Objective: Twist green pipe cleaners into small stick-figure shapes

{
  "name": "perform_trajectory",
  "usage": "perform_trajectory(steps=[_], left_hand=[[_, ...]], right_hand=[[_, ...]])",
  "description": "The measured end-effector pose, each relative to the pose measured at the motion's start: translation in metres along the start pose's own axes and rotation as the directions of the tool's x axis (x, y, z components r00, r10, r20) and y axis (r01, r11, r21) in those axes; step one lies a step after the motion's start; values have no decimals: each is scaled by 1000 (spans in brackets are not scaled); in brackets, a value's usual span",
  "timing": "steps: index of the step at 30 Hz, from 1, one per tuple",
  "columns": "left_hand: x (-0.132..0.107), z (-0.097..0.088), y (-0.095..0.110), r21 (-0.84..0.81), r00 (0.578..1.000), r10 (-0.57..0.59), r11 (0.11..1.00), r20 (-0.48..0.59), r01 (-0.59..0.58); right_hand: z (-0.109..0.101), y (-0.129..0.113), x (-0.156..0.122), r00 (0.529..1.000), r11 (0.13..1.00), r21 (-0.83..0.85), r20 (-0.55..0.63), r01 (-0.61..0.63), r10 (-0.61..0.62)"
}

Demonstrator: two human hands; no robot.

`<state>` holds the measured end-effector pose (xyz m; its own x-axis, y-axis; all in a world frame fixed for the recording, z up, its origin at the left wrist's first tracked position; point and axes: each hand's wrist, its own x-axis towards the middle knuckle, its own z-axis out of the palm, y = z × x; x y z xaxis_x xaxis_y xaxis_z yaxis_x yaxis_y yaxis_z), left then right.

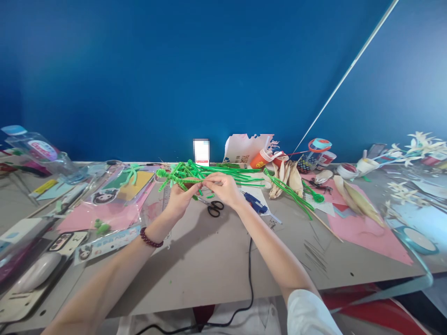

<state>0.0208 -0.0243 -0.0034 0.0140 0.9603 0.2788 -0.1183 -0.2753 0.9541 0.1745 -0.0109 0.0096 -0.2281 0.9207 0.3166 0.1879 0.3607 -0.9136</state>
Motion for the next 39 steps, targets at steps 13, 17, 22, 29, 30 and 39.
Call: perform_trajectory(steps=[13, 17, 22, 29, 30, 39], left_hand=[[1, 0, -8, 103, 999, -11, 995, -43, 15], [2, -1, -7, 96, 999, -11, 995, -36, 14], [1, -2, -1, 136, 998, 49, 990, -44, -42], [0, -4, -1, 217, 994, 69, 975, -88, -49], [0, -4, -2, 222, 994, 66, 974, -86, -45], [2, -4, -4, 149, 997, 30, 989, -74, -18]], right_hand=[[2, -1, -3, 991, 990, -139, 127, -25, 43], [3, 1, -2, 995, 978, -200, 95, 56, -38], [4, 1, -2, 988, 941, -304, 88, 149, -128], [5, 2, -1, 987, 927, -340, 63, 159, -146], [5, 2, -1, 988, 930, -332, 60, 156, -144], [3, -1, -2, 994, 965, -239, 48, 111, -102]])
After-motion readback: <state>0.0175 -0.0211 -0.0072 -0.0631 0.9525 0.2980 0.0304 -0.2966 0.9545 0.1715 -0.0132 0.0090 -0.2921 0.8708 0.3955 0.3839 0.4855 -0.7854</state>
